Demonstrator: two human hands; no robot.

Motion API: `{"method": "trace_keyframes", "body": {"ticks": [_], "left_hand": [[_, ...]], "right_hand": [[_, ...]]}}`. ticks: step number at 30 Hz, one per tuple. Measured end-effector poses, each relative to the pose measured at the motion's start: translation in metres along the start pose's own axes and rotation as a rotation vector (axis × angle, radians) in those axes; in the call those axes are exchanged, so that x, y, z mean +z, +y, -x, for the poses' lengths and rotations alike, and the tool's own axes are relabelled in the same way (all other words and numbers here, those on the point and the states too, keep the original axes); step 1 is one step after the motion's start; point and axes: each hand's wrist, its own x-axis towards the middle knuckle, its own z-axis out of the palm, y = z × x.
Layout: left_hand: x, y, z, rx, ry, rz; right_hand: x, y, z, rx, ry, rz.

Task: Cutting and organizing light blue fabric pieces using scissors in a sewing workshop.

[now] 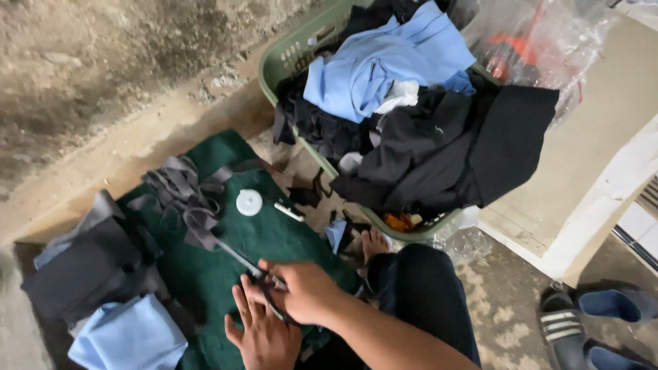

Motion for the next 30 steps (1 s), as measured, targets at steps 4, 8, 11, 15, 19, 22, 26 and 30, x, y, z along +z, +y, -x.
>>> {"method": "trace_keyframes", "body": {"ticks": [4, 8, 11, 15, 19, 22, 26, 30], "left_hand": [[-0.008, 0.027, -0.008, -0.17, 0.056, 0.047], [-0.012, 0.045, -0.029, 0.145, 0.218, 0.436], [-0.017, 0.071, -0.038, 0.183, 0.338, 0.484], [-0.012, 0.083, -0.034, 0.274, 0.239, 0.283], [-0.006, 0.082, -0.035, 0.275, 0.277, 0.233], [-0.015, 0.082, -0.037, 0.338, 0.062, 0.195], [-0.02, 0.082, -0.038, 0.355, -0.064, 0.18], [-0.017, 0.082, -0.038, 0.363, -0.041, 0.204]], "right_hand": [[-0.023, -0.006, 0.011, -0.106, -0.091, -0.167], [-0.019, 0.047, -0.042, -0.251, 0.199, -0.752], [-0.042, 0.055, -0.055, -0.346, 0.533, -1.124], [-0.076, 0.054, -0.057, -0.478, 0.939, -1.187], [-0.131, 0.053, -0.082, -0.379, 1.169, -1.172], [-0.181, 0.052, -0.104, -0.404, 1.269, -0.937], [-0.224, 0.067, -0.152, -0.271, 1.321, -0.729], [-0.226, 0.074, -0.157, 0.043, 1.314, -0.371]]}}
